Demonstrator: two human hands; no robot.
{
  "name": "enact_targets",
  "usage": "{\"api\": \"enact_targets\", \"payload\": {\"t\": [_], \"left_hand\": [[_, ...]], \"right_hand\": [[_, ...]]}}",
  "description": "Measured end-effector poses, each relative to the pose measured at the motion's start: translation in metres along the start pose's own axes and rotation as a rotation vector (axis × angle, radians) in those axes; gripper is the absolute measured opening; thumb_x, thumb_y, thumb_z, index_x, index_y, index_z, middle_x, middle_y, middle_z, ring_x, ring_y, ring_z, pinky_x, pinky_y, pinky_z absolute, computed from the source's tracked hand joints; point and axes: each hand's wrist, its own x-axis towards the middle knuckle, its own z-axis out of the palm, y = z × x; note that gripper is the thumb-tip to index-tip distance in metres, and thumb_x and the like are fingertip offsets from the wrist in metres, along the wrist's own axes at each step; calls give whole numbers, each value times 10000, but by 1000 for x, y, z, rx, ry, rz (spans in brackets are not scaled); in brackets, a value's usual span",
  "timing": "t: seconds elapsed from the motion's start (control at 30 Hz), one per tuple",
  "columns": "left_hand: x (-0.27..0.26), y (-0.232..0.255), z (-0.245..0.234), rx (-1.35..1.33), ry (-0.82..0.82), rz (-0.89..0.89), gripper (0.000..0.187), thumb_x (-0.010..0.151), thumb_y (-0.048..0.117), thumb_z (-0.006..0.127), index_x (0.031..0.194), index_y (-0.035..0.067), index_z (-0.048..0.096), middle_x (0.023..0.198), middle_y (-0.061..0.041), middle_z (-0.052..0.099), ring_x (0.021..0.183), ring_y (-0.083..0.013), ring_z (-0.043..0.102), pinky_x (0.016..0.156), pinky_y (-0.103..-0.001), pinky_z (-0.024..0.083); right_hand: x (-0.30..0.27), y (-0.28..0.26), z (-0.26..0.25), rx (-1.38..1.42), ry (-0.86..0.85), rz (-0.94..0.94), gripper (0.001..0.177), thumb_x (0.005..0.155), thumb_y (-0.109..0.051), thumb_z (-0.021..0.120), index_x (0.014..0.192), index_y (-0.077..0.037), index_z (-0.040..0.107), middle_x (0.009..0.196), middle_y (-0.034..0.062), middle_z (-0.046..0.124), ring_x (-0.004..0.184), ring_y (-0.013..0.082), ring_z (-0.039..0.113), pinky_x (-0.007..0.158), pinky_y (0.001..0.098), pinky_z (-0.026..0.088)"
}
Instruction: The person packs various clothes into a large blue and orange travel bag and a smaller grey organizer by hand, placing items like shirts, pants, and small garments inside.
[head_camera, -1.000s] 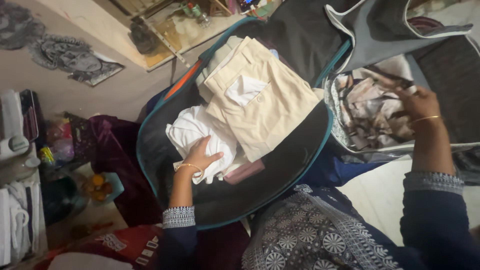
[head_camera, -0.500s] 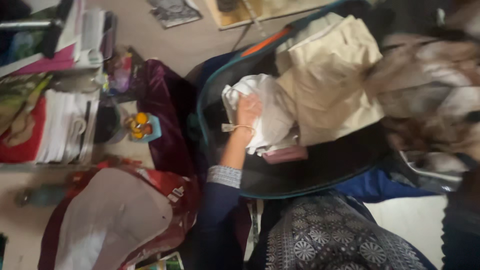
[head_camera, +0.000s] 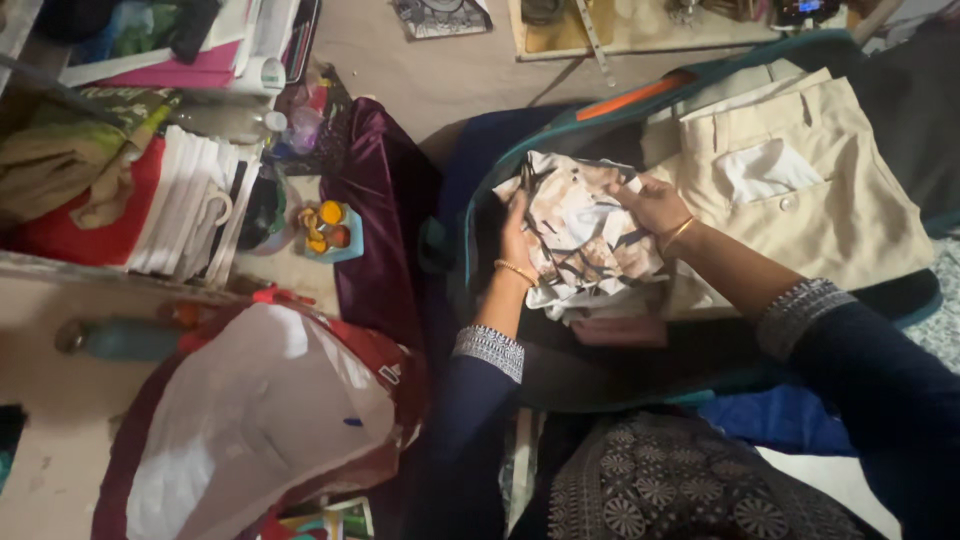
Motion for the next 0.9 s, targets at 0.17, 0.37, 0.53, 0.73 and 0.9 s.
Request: {"api": "enact_targets", "payload": {"t": [0.17, 0.37, 0.53, 0.73, 0.9], "left_hand": [[53, -33, -41, 721, 224, -245, 726, 764, 266, 789, 1422, 131, 514, 1286, -89, 623, 1151, -248, 587, 876, -470, 528], [53, -51, -32, 879, 234, 28, 1072, 743, 221, 852, 1575, 73, 193, 1484, -173, 432, 1341, -302, 497, 1098, -421, 456], [-7, -38, 47, 1840, 221, 600, 836, 879, 419, 732, 1561, 119, 353, 1677, -203, 251, 1574, -392, 201, 1271, -534, 234], [17, -63, 96, 2222, -235, 357, 924, 851, 604, 619, 1551, 76, 327, 1683, -165, 130, 1561, -406, 31, 1224, -592, 20], [54, -96, 85, 2495, -329, 116, 849, 917, 565, 565, 1583, 97, 324, 1693, -225, 135, 1558, -431, 16, 1230, -599, -9]], "right_hand": [[15, 45, -30, -707, 29, -331, 445, 863, -106, 722, 1283, -20, 599, 1007, 145, 712, 810, 239, 707, 650, 404, 597], [-34, 44, -19, -654, 147, -72, 832, 901, -188, 693, 1621, -170, 277, 1155, 181, 698, 932, 279, 689, 818, 415, 560], [-65, 12, -65, -672, -160, -456, 746, 865, -130, 715, 1535, -76, 391, 1359, 186, 619, 1136, 258, 630, 936, 385, 514], [-160, -79, -231, -214, 347, -566, 233, 1100, -102, 645, 1321, -29, 640, 1176, 46, 687, 1030, 137, 633, 951, 288, 533], [-206, 21, -423, -42, 723, -532, 256, 1125, -162, 625, 1359, -59, 607, 1159, 9, 653, 1035, 106, 636, 948, 246, 535]]}}
